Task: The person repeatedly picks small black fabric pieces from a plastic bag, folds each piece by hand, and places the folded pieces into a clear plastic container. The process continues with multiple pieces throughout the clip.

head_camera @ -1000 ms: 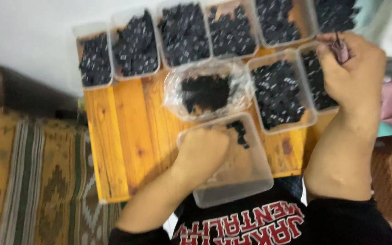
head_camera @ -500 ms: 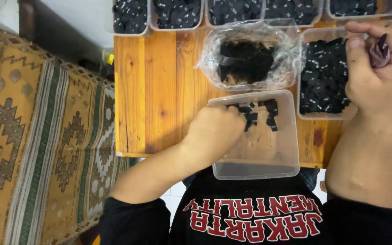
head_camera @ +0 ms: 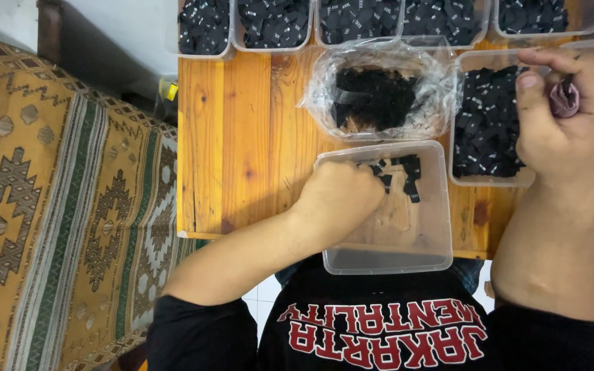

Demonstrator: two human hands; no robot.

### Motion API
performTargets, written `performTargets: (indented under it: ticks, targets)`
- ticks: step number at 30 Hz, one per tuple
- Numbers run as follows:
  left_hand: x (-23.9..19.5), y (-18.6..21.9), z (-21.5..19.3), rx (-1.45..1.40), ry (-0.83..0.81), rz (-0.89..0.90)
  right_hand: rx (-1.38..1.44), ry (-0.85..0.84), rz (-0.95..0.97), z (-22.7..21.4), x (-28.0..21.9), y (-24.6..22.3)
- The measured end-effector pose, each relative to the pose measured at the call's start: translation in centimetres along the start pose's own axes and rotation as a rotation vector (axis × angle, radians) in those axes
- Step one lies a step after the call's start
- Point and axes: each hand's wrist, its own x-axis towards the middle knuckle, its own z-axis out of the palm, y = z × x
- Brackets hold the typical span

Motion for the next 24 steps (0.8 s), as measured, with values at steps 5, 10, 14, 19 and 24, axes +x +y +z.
performTargets:
  ticks: [5, 10, 14, 19, 24]
  targets:
    - [-0.4, -0.9, -2.2, -0.107, 0.008, 0.013, 0.018, 0.019, 0.055, 0.2, -0.2, -0.4]
    - [-0.4, -2.1, -3.7, -0.219, -0.034, 0.028, 0.018, -0.006, 0.098, 0.8, -0.3, -0.3]
    - [-0.6, -3.3, -5.7, -0.501, -0.060, -0.082, 0.008, -0.162, 0.071, 1.2, 0.9, -2.3]
    - [-1.2, -4.3, -5.7, -0.860, 0.142, -0.106, 0.015, -0.338, 0.115, 1.4, 2.0, -3.9]
    - [-1.5, -4.4, -6.1, -1.177, 0.302, -0.103, 0.113, -0.593, -0.023, 2.2, 2.4, -4.3]
